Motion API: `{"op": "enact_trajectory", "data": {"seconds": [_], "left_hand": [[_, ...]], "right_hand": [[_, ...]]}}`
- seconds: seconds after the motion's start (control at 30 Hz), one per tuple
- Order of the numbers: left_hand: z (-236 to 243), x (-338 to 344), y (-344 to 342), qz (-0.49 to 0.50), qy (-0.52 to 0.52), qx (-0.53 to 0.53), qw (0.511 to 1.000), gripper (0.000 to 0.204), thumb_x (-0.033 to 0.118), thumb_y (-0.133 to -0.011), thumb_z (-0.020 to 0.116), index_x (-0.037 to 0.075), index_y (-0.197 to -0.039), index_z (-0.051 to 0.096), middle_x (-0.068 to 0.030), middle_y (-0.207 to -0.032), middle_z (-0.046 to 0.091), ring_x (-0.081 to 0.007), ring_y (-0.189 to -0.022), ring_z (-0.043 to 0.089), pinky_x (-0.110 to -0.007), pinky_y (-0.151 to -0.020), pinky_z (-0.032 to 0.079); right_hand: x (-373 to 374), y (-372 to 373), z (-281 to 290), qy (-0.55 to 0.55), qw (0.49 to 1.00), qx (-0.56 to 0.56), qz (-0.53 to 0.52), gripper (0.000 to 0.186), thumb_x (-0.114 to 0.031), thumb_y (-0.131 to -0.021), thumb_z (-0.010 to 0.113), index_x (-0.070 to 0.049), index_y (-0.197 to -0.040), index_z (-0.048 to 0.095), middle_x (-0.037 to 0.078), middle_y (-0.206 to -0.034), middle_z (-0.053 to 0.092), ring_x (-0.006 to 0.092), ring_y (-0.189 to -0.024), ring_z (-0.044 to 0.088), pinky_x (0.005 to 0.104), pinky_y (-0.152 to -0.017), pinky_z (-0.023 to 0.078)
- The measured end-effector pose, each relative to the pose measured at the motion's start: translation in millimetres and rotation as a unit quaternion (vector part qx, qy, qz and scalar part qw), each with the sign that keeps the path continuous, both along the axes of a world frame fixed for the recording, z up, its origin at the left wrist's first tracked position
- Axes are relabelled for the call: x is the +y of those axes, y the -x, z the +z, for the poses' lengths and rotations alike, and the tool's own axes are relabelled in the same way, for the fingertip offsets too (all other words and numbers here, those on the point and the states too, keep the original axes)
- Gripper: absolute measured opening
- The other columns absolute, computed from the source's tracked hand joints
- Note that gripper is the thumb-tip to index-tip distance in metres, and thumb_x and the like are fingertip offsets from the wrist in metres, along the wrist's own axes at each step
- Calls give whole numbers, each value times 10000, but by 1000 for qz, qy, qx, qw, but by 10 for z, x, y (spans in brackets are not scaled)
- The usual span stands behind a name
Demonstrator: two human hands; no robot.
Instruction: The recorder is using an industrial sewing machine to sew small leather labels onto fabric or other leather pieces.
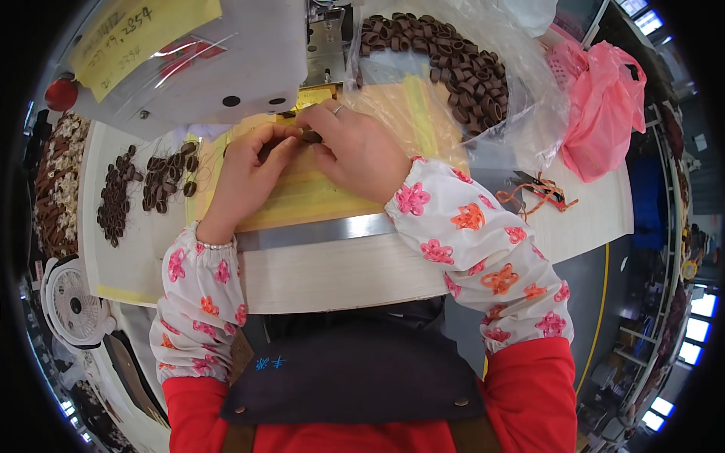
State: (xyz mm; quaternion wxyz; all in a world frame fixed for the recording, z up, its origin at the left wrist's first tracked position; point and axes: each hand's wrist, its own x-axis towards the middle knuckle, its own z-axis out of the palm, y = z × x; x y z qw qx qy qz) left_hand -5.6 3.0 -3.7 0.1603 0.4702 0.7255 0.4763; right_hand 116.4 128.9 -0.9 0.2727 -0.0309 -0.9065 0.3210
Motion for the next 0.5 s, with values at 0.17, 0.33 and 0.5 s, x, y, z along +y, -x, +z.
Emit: {"op": "enact_trajectory", "data": {"seconds": [0.17,0.33,0.5], "left_hand": [[-30,26,-27,-28,1,0,1000,185,163,-724,648,-6,-782,603,-90,-616,590,-161,-544,557,-259,-535,421],[-16,10,-58,-10,15,15,1000,156,120,-706,646,-9,-779,597,-109,-611,584,-167,-525,543,-273,-520,415],[31,-5,-96,-18,9,8,1000,127,77,-721,614,-14,-807,591,-118,-605,571,-166,-522,531,-276,-506,405]], "right_hand": [[-92,24,6,-112,993,-8,19,306,-25,-677,559,-31,-969,467,115,-827,537,290,-727,569,357,-582,475],[-144,27,55,-254,967,23,7,305,-62,-665,558,-25,-956,470,93,-804,520,239,-726,559,314,-565,473],[-155,14,67,-282,959,11,5,303,-74,-669,553,-24,-956,468,89,-799,516,219,-717,556,304,-559,471]]}}
